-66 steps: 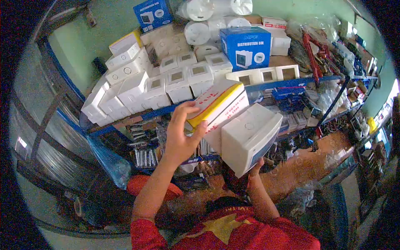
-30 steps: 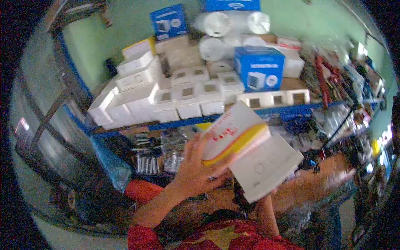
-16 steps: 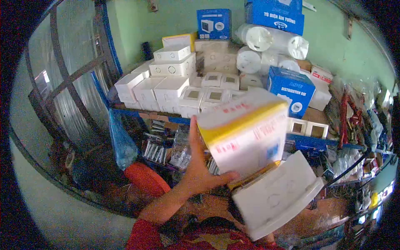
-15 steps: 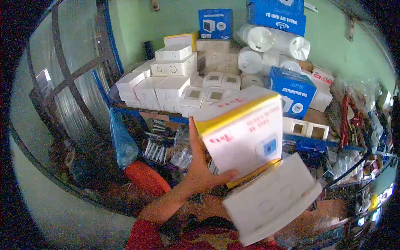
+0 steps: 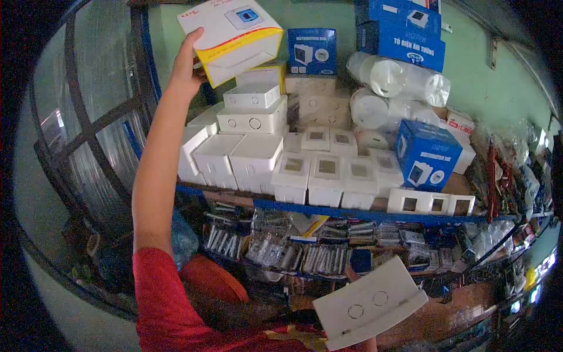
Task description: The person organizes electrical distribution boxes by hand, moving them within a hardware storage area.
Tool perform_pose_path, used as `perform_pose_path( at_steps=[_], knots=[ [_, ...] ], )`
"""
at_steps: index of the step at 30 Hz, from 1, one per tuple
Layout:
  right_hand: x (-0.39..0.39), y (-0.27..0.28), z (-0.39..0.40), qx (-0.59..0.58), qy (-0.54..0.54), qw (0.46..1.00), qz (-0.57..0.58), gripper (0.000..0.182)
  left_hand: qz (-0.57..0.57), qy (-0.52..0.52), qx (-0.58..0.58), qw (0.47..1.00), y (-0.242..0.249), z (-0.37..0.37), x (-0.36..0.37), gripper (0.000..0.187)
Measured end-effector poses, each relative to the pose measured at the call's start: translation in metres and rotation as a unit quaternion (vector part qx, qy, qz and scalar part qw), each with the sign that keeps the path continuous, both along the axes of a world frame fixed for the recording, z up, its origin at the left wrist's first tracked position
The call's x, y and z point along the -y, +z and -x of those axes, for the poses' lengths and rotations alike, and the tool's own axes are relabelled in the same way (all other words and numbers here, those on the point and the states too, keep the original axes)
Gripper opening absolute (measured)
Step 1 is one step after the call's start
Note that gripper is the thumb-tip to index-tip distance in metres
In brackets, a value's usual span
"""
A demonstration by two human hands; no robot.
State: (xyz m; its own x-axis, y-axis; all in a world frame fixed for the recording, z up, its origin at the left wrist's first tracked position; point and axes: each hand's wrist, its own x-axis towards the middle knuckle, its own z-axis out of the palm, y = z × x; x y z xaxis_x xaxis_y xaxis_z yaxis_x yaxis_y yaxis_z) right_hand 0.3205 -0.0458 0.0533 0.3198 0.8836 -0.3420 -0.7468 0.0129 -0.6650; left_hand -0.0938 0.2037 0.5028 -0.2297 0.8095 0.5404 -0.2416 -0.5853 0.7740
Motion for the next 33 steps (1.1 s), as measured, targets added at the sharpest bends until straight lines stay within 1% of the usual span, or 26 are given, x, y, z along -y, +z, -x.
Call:
perform_pose_path(
  at_steps=[1,4,7,9,10,13,15,16,17,18,20,23,24,27,28,31,32,33],
  knots=[
    [-0.003,0.001,0.006,0.001,-0.008,1.0,0.004,0.093,0.031,0.012,0.001,0.999,0.005,0.02,-0.028,0.071],
    [-0.003,0.002,0.023,-0.003,-0.037,0.999,0.017,0.093,0.079,-0.11,0.018,0.991,0.01,0.06,-0.102,0.077],
    [-0.004,0.006,0.04,-0.005,-0.069,0.997,0.025,0.092,0.101,-0.159,-0.014,0.982,0.014,0.071,-0.147,0.072],
    [-0.004,0.008,0.05,-0.001,-0.086,0.996,0.031,0.092,0.13,-0.05,-0.069,0.988,0.026,0.081,-0.182,0.065],
    [-0.001,0.008,0.053,-0.002,-0.095,0.995,0.037,0.092,0.122,-0.051,-0.06,0.989,0.031,0.087,-0.206,0.058],
    [0.009,0.008,0.064,-0.007,-0.128,0.99,0.054,0.091,0.129,-0.099,-0.113,0.98,0.029,0.095,-0.264,0.056],
    [0.017,0.007,0.07,-0.015,-0.153,0.986,0.062,0.091,0.083,-0.136,-0.074,0.984,0.014,0.091,-0.292,0.055],
    [0.027,0.005,0.073,-0.02,-0.163,0.984,0.066,0.09,0.112,-0.135,-0.098,0.98,0.021,0.094,-0.314,0.056],
    [0.035,0.003,0.078,-0.02,-0.174,0.982,0.076,0.09,0.16,-0.128,-0.124,0.971,0.005,0.098,-0.331,0.058],
    [0.037,0.001,0.082,-0.021,-0.181,0.98,0.082,0.09,0.184,-0.087,-0.134,0.97,-0.001,0.088,-0.336,0.058],
    [0.042,-0.003,0.089,-0.023,-0.192,0.977,0.086,0.09,0.221,0.005,-0.152,0.963,0.003,0.082,-0.33,0.06],
    [0.042,-0.008,0.091,-0.022,-0.204,0.975,0.088,0.089,0.156,0.048,-0.178,0.97,0.002,0.087,-0.331,0.064],
    [0.04,-0.007,0.089,-0.021,-0.205,0.975,0.084,0.089,0.183,0.109,-0.221,0.952,0.006,0.073,-0.29,0.074],
    [0.027,-0.001,0.076,-0.021,-0.201,0.977,0.072,0.089,0.044,0.186,-0.299,0.935,0.008,0.062,-0.217,0.082],
    [0.024,0.001,0.074,-0.017,-0.197,0.978,0.071,0.088,0.02,0.064,-0.315,0.947,0.009,0.068,-0.198,0.089],
    [0.017,0.008,0.061,-0.012,-0.19,0.98,0.06,0.088,0.104,0.053,-0.467,0.877,0.007,0.064,-0.155,0.101],
    [0.014,0.01,0.059,-0.01,-0.186,0.981,0.056,0.088,0.136,0.093,-0.531,0.831,0.009,0.061,-0.158,0.108],
    [0.013,0.013,0.057,-0.01,-0.184,0.981,0.054,0.088,0.131,0.121,-0.538,0.824,0.006,0.062,-0.164,0.1]
  ],
)
